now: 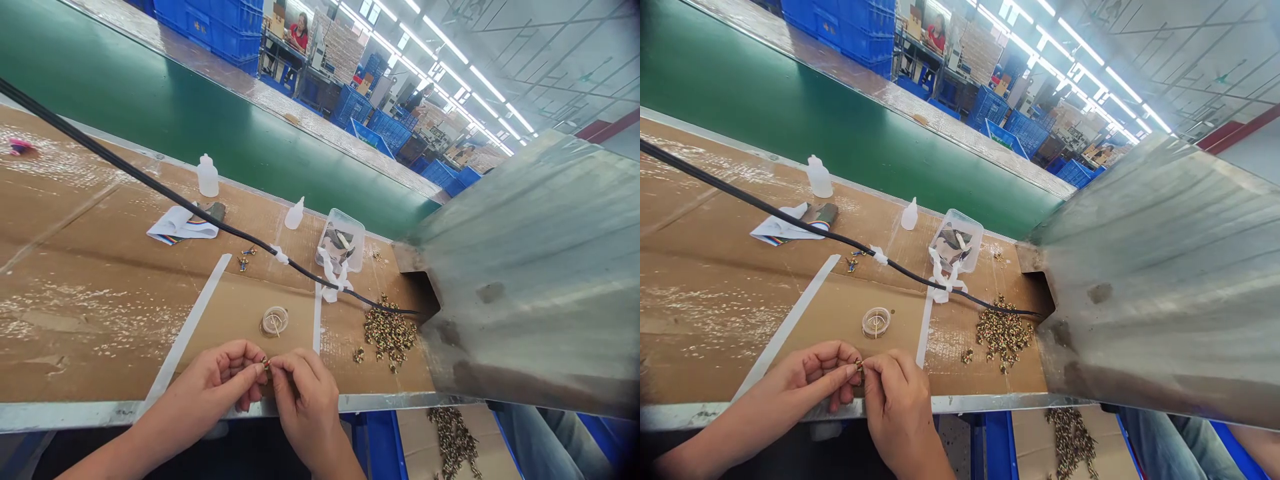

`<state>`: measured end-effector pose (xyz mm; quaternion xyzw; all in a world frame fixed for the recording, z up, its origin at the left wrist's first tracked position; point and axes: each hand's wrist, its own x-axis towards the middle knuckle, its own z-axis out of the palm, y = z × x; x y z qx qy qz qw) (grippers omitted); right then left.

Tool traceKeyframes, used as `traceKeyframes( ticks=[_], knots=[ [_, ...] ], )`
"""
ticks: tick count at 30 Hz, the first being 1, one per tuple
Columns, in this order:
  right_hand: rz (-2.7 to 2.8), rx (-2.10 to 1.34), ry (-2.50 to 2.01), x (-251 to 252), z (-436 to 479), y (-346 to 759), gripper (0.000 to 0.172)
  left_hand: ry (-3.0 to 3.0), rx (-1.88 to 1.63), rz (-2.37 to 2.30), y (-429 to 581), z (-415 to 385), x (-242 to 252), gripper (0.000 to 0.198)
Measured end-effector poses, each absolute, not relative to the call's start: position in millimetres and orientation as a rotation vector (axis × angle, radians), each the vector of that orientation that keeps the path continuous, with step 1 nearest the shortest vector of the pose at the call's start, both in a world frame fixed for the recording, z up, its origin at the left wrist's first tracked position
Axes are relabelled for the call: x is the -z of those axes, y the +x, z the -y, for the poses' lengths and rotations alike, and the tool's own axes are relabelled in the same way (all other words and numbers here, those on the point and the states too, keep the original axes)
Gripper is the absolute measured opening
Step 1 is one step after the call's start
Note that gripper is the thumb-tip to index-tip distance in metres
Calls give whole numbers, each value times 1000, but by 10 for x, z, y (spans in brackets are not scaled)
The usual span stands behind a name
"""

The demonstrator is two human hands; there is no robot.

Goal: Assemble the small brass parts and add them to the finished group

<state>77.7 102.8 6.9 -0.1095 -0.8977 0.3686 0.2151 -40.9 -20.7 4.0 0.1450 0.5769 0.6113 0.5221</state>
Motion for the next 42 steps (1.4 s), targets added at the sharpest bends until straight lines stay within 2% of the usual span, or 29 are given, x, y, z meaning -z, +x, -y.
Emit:
traceKeyframes(
  ticks=[5,12,17,22,29,37,42],
  knots=[
    [2470,-928,-302,-23,-985,787,17,352,-1463,-1414,-389,177,-49,38],
    [2397,-1014,-310,2,-944,787,22,394,-1486,-1470,-375,175,-55,34],
    [2333,-973,-411,47,-856,763,18,406,-1515,-1500,-356,188,-55,33],
    [2336,-894,-360,86,-832,782,22,425,-1518,-1493,-335,212,-34,32],
    [2266,-1182,-403,-37,-901,765,22,452,-1510,-1495,-354,221,-13,31],
    [2315,-1192,-420,-77,-922,779,20,466,-1505,-1477,-364,231,-4,28],
    [2318,-1175,-488,-82,-975,781,14,491,-1460,-1472,-372,242,-5,32]
  ],
)
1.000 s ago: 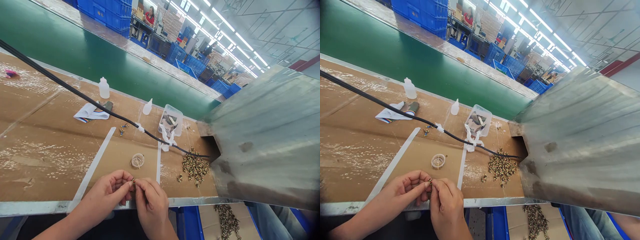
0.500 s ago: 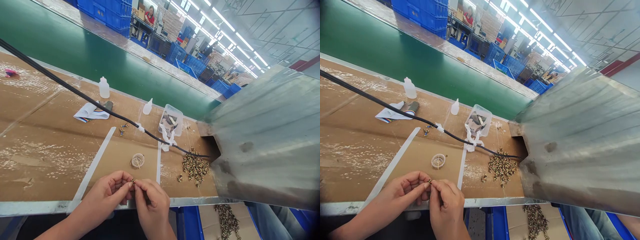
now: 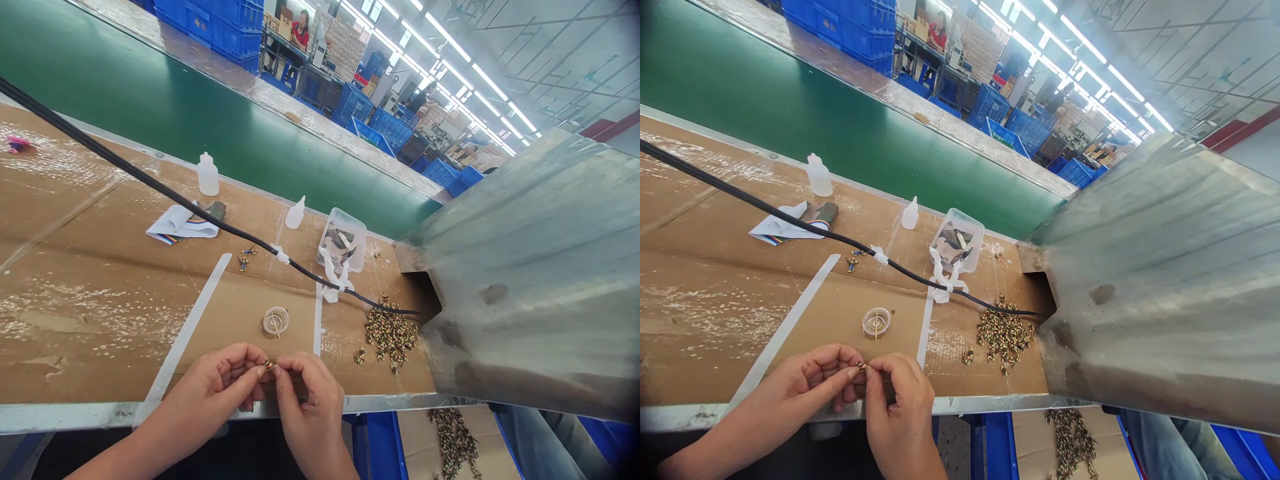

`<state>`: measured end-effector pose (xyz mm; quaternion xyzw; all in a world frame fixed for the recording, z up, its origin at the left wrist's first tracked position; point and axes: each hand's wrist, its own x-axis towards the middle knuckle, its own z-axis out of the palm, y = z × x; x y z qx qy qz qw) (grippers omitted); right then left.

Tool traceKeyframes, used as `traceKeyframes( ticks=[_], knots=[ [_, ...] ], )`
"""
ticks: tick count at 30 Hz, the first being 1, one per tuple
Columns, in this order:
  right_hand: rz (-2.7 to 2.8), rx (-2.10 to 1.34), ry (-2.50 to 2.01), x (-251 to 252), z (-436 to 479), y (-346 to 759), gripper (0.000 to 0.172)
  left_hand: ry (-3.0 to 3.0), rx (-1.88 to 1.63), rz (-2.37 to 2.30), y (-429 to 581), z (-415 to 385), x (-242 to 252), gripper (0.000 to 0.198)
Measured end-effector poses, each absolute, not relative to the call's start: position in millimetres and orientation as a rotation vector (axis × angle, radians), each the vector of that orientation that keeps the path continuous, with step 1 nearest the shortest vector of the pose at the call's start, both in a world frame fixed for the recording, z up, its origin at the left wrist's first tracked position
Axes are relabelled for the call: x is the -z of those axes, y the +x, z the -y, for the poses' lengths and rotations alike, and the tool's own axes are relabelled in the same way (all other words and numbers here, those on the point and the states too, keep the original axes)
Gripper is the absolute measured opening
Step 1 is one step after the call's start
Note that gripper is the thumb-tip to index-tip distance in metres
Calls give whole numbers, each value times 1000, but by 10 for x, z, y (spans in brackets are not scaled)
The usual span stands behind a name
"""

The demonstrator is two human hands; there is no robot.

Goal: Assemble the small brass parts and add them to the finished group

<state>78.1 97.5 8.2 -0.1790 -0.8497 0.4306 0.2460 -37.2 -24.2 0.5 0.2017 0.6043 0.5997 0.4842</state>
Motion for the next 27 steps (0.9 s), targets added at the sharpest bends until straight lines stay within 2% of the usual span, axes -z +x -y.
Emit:
traceKeyframes(
  ticks=[10,27],
  knots=[
    [2494,-1217,-490,-110,-1001,772,14,492,-1426,-1437,-391,253,23,33],
    [2409,-1222,-483,-52,-964,732,17,473,-1457,-1422,-376,264,16,34]
  ],
)
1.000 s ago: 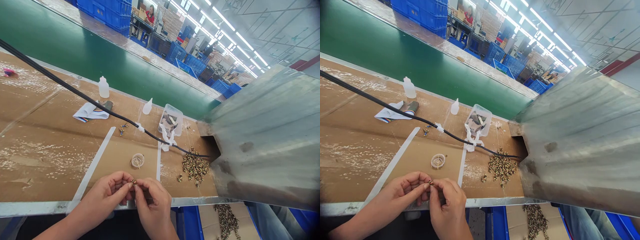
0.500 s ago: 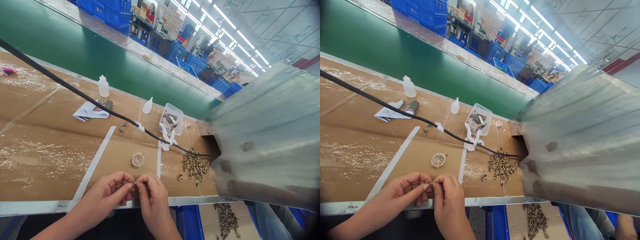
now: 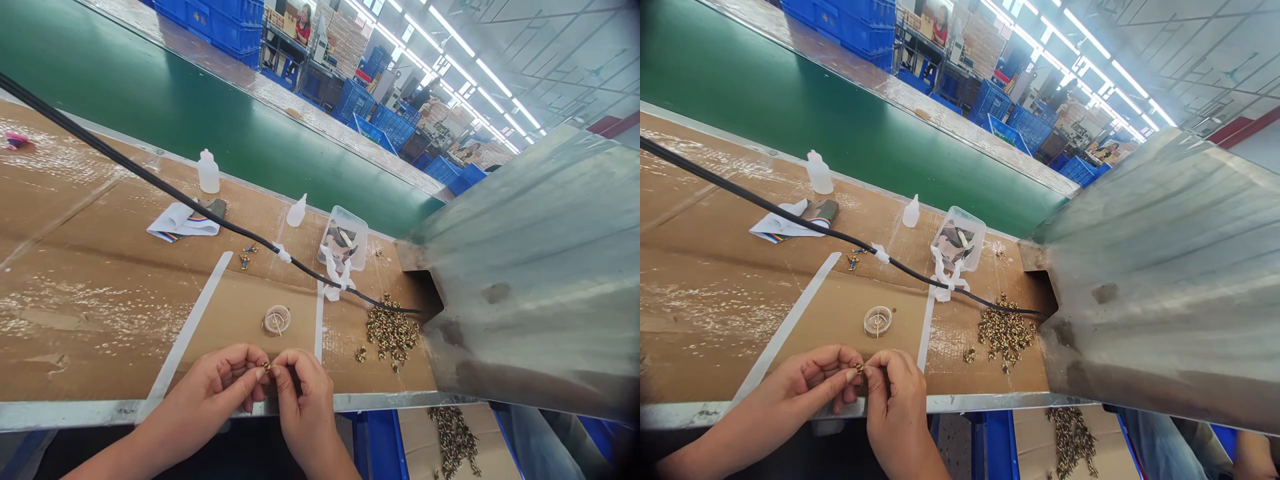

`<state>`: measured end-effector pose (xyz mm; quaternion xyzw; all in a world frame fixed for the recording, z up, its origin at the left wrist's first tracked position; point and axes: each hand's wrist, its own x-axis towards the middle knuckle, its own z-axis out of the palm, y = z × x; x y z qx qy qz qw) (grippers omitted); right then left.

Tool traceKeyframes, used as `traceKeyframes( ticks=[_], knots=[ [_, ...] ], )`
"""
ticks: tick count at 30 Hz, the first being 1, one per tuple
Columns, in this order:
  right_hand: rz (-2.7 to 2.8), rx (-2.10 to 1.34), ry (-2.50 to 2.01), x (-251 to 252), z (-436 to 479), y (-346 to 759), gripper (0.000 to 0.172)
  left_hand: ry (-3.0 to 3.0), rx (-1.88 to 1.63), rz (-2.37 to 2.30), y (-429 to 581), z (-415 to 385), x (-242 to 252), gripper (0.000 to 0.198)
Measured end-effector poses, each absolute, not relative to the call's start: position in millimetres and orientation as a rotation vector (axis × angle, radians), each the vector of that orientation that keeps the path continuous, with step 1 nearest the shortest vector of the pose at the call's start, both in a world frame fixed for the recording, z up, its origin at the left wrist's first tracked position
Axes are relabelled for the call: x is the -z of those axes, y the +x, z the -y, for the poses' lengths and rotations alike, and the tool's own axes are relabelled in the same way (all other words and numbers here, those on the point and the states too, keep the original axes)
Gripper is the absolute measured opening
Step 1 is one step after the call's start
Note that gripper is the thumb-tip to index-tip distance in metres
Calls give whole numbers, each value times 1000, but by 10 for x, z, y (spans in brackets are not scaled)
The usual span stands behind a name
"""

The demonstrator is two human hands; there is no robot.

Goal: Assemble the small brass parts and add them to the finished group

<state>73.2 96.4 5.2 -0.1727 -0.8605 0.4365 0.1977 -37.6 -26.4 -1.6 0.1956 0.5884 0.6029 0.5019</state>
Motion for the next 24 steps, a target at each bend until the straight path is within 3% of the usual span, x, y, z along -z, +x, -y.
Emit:
traceKeyframes(
  ticks=[24],
  knots=[
    [2365,-1238,-522,-57,-947,742,16,525,-1469,-1447,-367,278,37,29]
  ],
)
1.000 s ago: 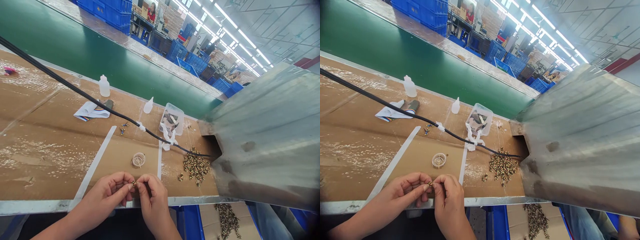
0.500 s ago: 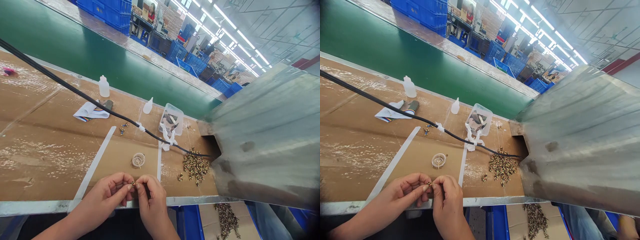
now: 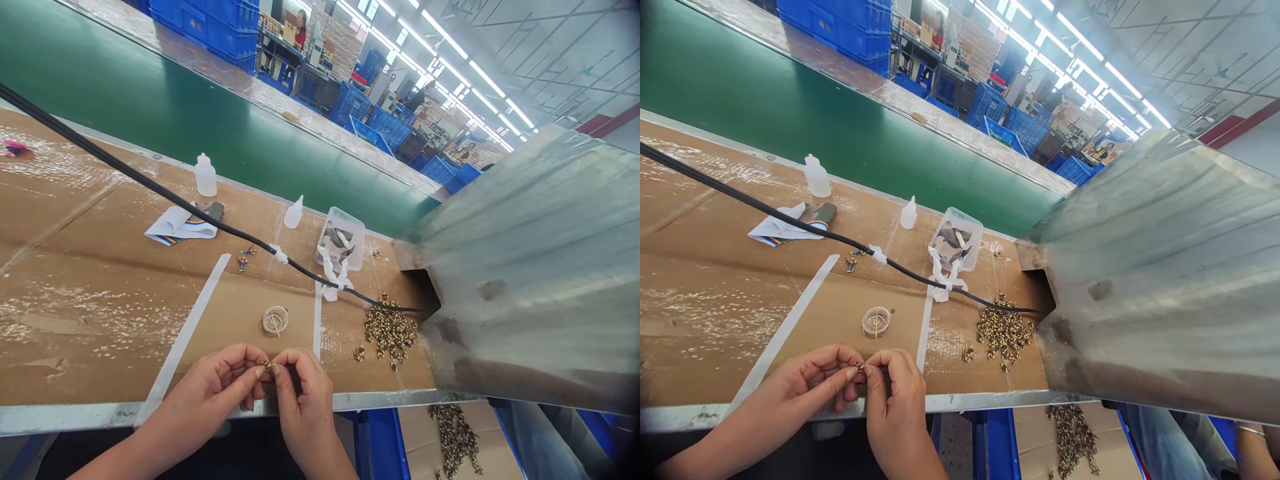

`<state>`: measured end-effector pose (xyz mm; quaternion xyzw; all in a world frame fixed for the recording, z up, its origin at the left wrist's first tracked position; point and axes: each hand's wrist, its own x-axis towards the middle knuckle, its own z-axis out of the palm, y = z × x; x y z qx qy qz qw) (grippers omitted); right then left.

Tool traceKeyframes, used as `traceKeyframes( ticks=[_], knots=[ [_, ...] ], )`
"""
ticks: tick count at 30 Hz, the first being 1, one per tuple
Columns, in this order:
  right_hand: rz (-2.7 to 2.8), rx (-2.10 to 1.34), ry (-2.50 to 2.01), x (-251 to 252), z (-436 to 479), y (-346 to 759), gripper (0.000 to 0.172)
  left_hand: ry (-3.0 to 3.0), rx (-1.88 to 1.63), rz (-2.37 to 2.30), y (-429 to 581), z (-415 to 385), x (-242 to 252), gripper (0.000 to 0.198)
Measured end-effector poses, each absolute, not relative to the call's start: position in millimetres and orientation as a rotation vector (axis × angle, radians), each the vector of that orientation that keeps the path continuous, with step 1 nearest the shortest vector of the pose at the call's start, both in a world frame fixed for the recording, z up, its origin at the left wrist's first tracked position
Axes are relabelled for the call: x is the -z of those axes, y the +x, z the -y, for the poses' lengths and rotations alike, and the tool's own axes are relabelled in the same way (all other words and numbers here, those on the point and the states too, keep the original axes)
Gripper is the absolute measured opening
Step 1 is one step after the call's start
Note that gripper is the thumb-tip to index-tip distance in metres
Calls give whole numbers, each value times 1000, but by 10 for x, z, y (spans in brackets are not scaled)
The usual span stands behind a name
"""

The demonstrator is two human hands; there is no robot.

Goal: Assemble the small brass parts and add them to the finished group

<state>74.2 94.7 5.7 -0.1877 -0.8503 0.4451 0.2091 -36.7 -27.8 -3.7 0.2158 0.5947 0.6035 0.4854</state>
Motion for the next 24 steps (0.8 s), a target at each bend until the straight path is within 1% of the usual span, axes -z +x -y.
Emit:
traceKeyframes(
  ticks=[9,15,17,20,24],
  knots=[
    [2316,-1300,-528,-36,-953,744,16,533,-1497,-1489,-364,259,30,28],
    [2228,-1374,-505,17,-941,805,6,516,-1630,-1438,-346,279,68,21],
    [2235,-1339,-453,10,-939,806,7,535,-1671,-1450,-348,275,54,19],
    [2240,-1272,-381,0,-942,805,12,498,-1690,-1474,-355,261,30,16],
    [2331,-1012,-227,12,-965,832,21,476,-1661,-1553,-358,272,60,17]
  ],
)
